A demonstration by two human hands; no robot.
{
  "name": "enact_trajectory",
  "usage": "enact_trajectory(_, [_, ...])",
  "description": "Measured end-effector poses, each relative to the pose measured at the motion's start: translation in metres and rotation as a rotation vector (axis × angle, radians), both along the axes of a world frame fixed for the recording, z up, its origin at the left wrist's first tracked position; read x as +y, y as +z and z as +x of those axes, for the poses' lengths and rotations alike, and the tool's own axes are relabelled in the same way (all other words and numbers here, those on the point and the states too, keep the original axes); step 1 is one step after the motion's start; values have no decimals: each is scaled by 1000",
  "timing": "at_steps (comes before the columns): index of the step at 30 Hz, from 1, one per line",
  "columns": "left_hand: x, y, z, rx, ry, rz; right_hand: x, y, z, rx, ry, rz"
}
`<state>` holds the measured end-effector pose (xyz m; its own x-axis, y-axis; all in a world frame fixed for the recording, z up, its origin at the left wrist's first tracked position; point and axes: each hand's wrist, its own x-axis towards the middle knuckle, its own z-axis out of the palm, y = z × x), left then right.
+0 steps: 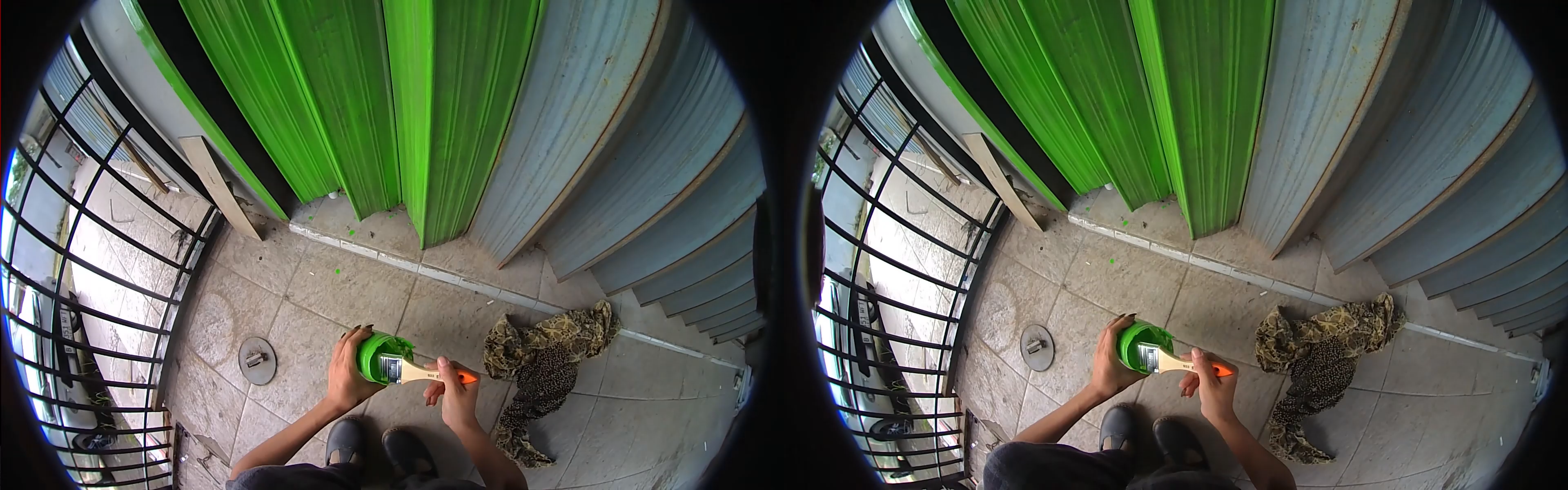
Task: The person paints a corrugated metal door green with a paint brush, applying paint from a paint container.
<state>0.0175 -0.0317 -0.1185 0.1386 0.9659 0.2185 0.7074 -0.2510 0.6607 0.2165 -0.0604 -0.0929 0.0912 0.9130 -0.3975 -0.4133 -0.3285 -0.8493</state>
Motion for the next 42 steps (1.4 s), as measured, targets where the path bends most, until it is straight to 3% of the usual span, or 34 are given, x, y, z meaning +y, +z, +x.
enact_trajectory(6, [-1, -1, 1, 8, 15, 3, 5, -3, -1, 114, -27, -86])
enact_trajectory(12, [-4, 2, 7, 20, 60, 50, 8, 6, -10, -10, 6, 26])
enact_trajectory(30, [-6, -4, 8, -19, -4, 41, 0, -26, 0, 569, -63, -330])
enact_trajectory(39, [-5, -6, -2, -32, 73, 1, -12, -29, 5, 493, -139, -294])
enact_trajectory(42, [-2, -9, -6, -68, 112, -51, -19, -38, 11, 592, -126, -243])
